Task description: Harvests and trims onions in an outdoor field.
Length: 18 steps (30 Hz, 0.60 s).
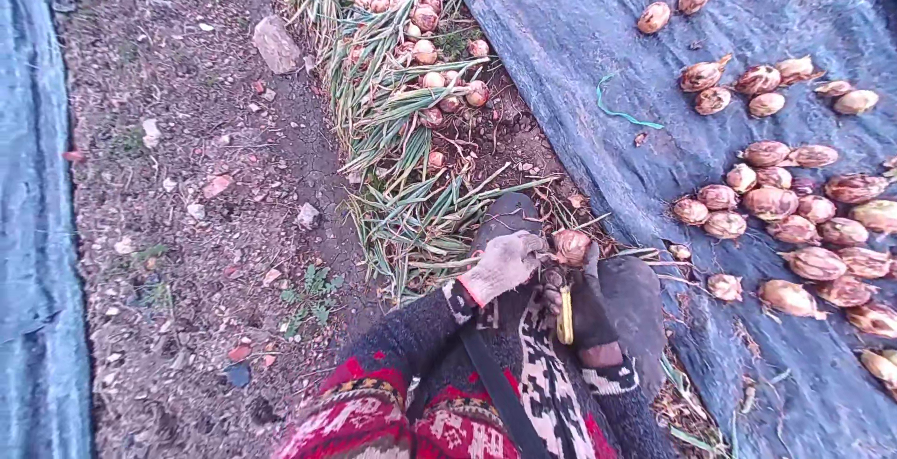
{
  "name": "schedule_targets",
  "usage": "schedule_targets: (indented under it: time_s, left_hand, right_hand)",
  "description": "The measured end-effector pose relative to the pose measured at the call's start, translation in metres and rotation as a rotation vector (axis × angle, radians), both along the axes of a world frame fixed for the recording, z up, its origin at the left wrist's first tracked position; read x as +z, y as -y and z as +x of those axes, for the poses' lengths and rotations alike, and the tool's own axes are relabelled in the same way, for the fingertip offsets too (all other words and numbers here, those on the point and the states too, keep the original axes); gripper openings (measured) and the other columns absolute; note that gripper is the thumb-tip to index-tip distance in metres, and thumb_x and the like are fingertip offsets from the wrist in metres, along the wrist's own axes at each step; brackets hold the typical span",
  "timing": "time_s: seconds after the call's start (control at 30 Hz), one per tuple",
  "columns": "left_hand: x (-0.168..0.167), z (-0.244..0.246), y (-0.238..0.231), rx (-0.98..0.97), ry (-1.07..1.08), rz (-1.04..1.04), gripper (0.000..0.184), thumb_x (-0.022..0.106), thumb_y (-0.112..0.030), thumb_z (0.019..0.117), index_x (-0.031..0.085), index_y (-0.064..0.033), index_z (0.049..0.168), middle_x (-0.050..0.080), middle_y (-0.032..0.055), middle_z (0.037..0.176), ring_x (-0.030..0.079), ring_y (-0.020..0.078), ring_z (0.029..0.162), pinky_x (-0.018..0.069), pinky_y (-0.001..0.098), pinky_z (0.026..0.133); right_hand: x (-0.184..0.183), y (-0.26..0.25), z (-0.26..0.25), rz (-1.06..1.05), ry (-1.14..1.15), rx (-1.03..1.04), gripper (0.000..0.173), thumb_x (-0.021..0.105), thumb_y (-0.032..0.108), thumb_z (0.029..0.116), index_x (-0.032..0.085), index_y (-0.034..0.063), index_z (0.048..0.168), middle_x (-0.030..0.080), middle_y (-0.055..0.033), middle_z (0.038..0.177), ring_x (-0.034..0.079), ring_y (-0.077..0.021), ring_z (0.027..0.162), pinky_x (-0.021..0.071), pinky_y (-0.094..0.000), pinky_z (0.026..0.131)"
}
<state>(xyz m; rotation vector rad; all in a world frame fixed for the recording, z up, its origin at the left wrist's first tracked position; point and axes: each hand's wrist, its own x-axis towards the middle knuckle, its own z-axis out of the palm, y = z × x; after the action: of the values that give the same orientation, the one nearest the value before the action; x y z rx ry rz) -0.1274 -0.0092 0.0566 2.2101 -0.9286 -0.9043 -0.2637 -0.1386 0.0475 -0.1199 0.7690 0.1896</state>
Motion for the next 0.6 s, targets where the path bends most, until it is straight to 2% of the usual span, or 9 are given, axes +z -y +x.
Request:
schedule_targets:
  time_s: [0.1, 0.13, 0.2, 0.23, 0.27, 0.33, 0.43, 0.53, 0.6]
  left_hand:
    - [-0.030, 0.066, 0.004, 0.235, 0.237, 0.201, 0.027, 0.058, -0.025, 0.0982, 0.075, -0.0218, 0.119, 0.072, 0.0028, 0.121, 0.070, 0.0206, 0.109, 0.0591, 0.0465, 0.090]
    - [-0.048, 0.098, -0.007, 0.309, 0.259, 0.339, 0.028, 0.058, -0.029, 0.0981, 0.073, -0.0258, 0.121, 0.070, 0.0036, 0.124, 0.069, 0.0238, 0.111, 0.0581, 0.0501, 0.091]
    - [-0.093, 0.156, -0.038, 0.416, 0.214, 0.499, 0.039, 0.063, -0.042, 0.0936, 0.070, -0.0281, 0.130, 0.061, 0.0117, 0.138, 0.058, 0.0352, 0.126, 0.0503, 0.0613, 0.099]
    - [-0.115, 0.181, -0.053, 0.487, 0.176, 0.498, 0.046, 0.065, -0.045, 0.0926, 0.068, -0.0245, 0.133, 0.058, 0.0133, 0.142, 0.055, 0.0352, 0.131, 0.0475, 0.0605, 0.104]
    - [-0.136, 0.201, -0.067, 0.579, 0.146, 0.463, 0.046, 0.064, -0.039, 0.0946, 0.066, -0.0184, 0.136, 0.060, 0.0140, 0.142, 0.056, 0.0325, 0.133, 0.0470, 0.0561, 0.108]
    - [-0.173, 0.232, -0.086, 0.750, 0.141, 0.450, 0.044, 0.059, -0.030, 0.0986, 0.063, -0.0112, 0.138, 0.061, 0.0167, 0.141, 0.060, 0.0311, 0.130, 0.0481, 0.0522, 0.109]
    - [-0.208, 0.263, -0.091, 0.873, 0.207, 0.650, 0.048, 0.061, -0.036, 0.0964, 0.062, -0.0136, 0.139, 0.059, 0.0185, 0.141, 0.062, 0.0344, 0.125, 0.0519, 0.0543, 0.103]
    - [-0.220, 0.273, -0.074, 0.939, 0.207, 0.782, 0.080, 0.075, -0.059, 0.0785, 0.057, -0.0170, 0.145, 0.055, 0.0194, 0.145, 0.055, 0.0384, 0.132, 0.0490, 0.0589, 0.102]
    - [-0.228, 0.273, -0.068, 1.003, 0.233, 0.802, 0.096, 0.080, -0.067, 0.0670, 0.055, -0.0199, 0.146, 0.054, 0.0172, 0.146, 0.050, 0.0385, 0.135, 0.0464, 0.0615, 0.103]
  right_hand:
    - [0.026, 0.036, 0.001, -0.274, 0.247, -0.339, 0.075, 0.035, 0.080, 0.0931, 0.069, 0.0154, 0.110, 0.061, -0.0006, 0.065, 0.061, -0.0120, 0.050, 0.0543, -0.0298, 0.045]
    - [0.032, 0.059, -0.002, -0.406, 0.320, -0.455, 0.072, 0.037, 0.078, 0.0941, 0.070, 0.0165, 0.112, 0.065, -0.0015, 0.069, 0.064, -0.0132, 0.055, 0.0561, -0.0315, 0.049]
    - [0.036, 0.104, -0.008, -0.716, 0.346, -0.545, 0.073, 0.031, 0.082, 0.0927, 0.063, 0.0271, 0.129, 0.068, -0.0009, 0.076, 0.065, -0.0142, 0.058, 0.0566, -0.0335, 0.050]
    - [0.037, 0.116, -0.008, -0.793, 0.343, -0.536, 0.078, 0.028, 0.084, 0.0918, 0.059, 0.0291, 0.138, 0.069, -0.0010, 0.078, 0.065, -0.0150, 0.058, 0.0567, -0.0341, 0.050]
    - [0.035, 0.120, -0.008, -0.834, 0.299, -0.494, 0.081, 0.025, 0.085, 0.0908, 0.053, 0.0302, 0.143, 0.068, -0.0007, 0.078, 0.064, -0.0149, 0.057, 0.0557, -0.0337, 0.049]
    - [0.028, 0.108, 0.000, -0.822, 0.187, -0.388, 0.078, 0.027, 0.084, 0.0918, 0.053, 0.0297, 0.142, 0.066, 0.0008, 0.075, 0.062, -0.0129, 0.054, 0.0546, -0.0309, 0.047]
    - [0.016, 0.078, 0.021, -0.767, 0.017, -0.285, 0.064, 0.035, 0.075, 0.0972, 0.056, 0.0277, 0.136, 0.064, 0.0019, 0.068, 0.059, -0.0105, 0.046, 0.0522, -0.0282, 0.039]
    - [-0.017, 0.058, 0.011, -0.812, -0.053, -0.134, 0.059, 0.037, 0.064, 0.1035, 0.049, 0.0192, 0.140, 0.059, -0.0032, 0.072, 0.057, -0.0140, 0.047, 0.0531, -0.0325, 0.040]
    - [-0.016, 0.048, 0.016, -0.935, -0.120, 0.003, 0.057, 0.039, 0.059, 0.1047, 0.051, 0.0172, 0.140, 0.059, -0.0049, 0.071, 0.056, -0.0161, 0.048, 0.0526, -0.0344, 0.041]
